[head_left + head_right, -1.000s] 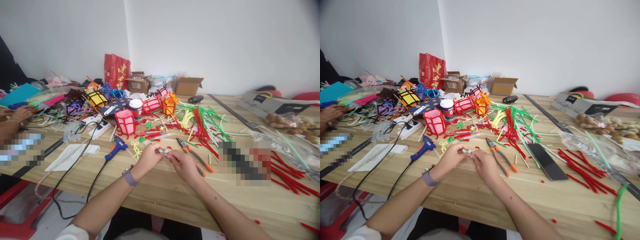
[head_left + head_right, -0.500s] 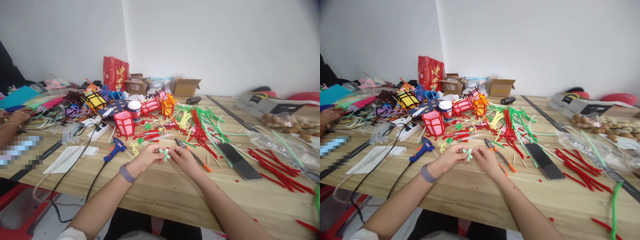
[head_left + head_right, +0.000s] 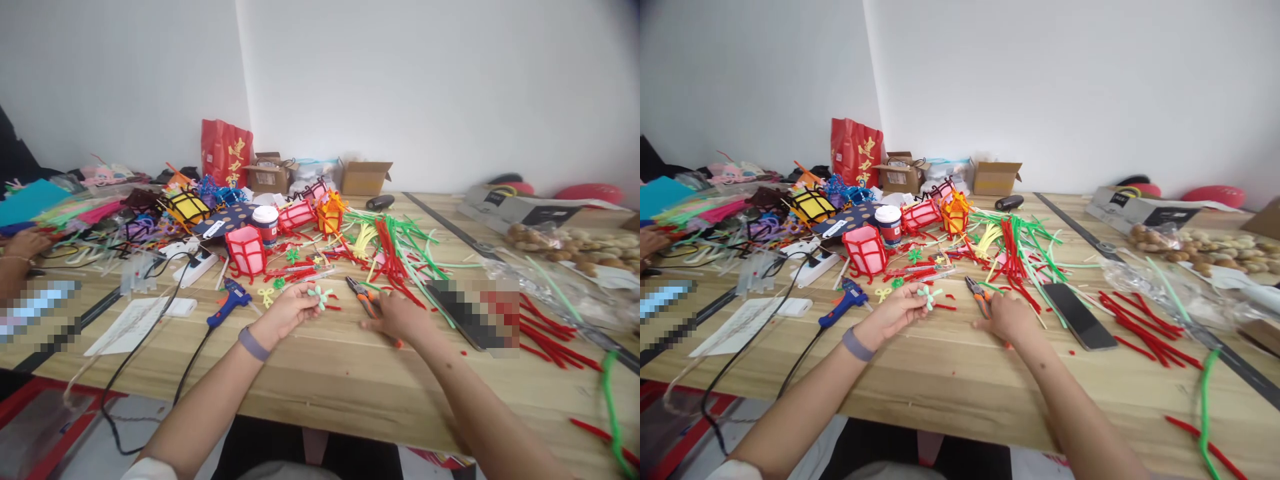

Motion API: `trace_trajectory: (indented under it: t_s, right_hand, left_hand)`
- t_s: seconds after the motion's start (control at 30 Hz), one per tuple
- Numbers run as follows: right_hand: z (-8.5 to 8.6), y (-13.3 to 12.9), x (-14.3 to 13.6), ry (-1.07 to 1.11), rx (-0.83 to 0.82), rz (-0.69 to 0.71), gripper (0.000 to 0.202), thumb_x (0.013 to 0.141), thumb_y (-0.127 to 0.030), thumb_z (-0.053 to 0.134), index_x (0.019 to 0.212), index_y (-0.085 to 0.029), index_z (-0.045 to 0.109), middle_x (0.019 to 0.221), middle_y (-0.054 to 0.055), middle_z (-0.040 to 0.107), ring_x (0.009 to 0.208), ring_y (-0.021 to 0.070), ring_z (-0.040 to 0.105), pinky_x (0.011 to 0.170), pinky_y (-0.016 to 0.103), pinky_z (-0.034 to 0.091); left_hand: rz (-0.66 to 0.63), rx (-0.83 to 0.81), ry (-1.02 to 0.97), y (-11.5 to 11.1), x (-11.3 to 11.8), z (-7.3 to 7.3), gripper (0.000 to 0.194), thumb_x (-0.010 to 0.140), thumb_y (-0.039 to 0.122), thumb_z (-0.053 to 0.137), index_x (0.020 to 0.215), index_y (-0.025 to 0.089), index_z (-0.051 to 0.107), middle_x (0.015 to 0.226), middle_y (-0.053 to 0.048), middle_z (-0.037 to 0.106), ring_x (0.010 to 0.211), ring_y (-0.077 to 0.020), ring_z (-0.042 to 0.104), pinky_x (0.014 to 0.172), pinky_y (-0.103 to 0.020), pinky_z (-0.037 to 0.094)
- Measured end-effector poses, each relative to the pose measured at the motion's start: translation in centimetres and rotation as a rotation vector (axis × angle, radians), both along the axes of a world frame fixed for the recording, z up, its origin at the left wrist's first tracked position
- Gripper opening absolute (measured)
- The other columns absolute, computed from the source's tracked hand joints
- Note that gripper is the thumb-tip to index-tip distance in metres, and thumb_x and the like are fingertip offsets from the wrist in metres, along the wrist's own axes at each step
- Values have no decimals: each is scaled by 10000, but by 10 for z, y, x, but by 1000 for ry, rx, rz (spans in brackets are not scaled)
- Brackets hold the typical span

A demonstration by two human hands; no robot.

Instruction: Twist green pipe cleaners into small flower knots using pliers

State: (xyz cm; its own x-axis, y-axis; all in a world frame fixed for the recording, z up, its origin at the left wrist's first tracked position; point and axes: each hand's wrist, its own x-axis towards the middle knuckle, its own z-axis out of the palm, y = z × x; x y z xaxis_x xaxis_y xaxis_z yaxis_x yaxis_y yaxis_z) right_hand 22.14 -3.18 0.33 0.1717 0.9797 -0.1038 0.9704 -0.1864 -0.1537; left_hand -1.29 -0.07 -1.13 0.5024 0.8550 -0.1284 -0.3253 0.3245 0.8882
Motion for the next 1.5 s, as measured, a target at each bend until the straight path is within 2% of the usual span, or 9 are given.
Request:
trace_trajectory:
  t_s: [0.17, 0.3, 0.47, 0.57, 0.8, 1.07, 1.23, 1.33, 1.5]
  right_hand:
    - [-6, -1, 22, 383, -8, 24, 191, 671, -323, 665, 751, -150, 652, 777, 98, 655, 754, 256, 634, 674, 348, 459]
    - [5, -13, 28, 826, -4, 65, 341, 785, -287, 454, 1056, -174, 629, 862, 68, 678, 729, 180, 647, 666, 311, 509]
    - [11, -26, 4, 1579, -73, 106, 445, 690, -317, 645, 1124, -222, 620, 894, 45, 681, 606, 112, 568, 539, 218, 463]
    - [10, -28, -16, 1580, -166, 194, 480, 711, -333, 683, 1168, -206, 603, 963, 65, 697, 461, 54, 427, 435, 188, 367]
    - [7, -22, -39, 1647, -367, 337, 567, 708, -356, 703, 1243, -256, 543, 1189, 102, 636, 793, 151, 639, 548, 209, 477]
    - [-22, -17, -73, 1550, -349, 188, 545, 720, -667, 573, 944, -172, 605, 587, -24, 568, 323, 25, 250, 296, 154, 138]
    - [-41, -14, -79, 985, 99, 230, 695, 527, -470, 783, 1101, -184, 514, 916, 54, 621, 733, 198, 601, 596, 306, 500]
    - [-45, -16, -80, 809, 400, 278, 656, 580, -301, 712, 1181, -177, 478, 1162, 139, 548, 1050, 299, 542, 858, 435, 466]
    - [-21, -22, -68, 906, 440, 378, 236, 767, -255, 481, 987, -202, 550, 850, 48, 597, 775, 211, 575, 751, 358, 490]
  left_hand:
    - [33, -43, -57, 6, -3, -2, 286, 604, 170, 796, 796, 143, 586, 681, -2, 624, 552, -73, 554, 575, -206, 446]
    - [102, -51, -131, 7, -6, 4, 247, 634, 128, 756, 799, 157, 575, 673, 10, 605, 553, -75, 542, 567, -208, 433]
    - [104, -26, -210, 4, -9, 13, 235, 631, 98, 740, 797, 169, 589, 676, 13, 591, 559, -85, 524, 559, -223, 421]
    - [107, -15, -261, 4, -11, 14, 250, 625, 85, 733, 810, 173, 590, 669, 15, 590, 573, -87, 533, 565, -217, 424]
    - [164, 87, -371, 6, -15, 16, 295, 593, 133, 783, 784, 172, 562, 722, 15, 616, 723, -113, 608, 698, -241, 474]
    - [-66, 58, -323, -6, 5, -1, 396, 535, 304, 853, 752, 175, 548, 674, -4, 620, 606, -148, 586, 604, -289, 456]
    - [116, 59, -352, -15, 20, 6, 382, 558, 276, 845, 792, 174, 561, 715, -5, 619, 739, -159, 613, 765, -312, 455]
    - [42, 121, -357, -23, 22, 18, 360, 558, 299, 848, 741, 172, 565, 662, 1, 605, 762, -178, 622, 796, -326, 445]
    - [79, 169, -364, -17, 6, 30, 359, 517, 255, 855, 702, 178, 557, 667, 11, 615, 729, -159, 615, 804, -334, 448]
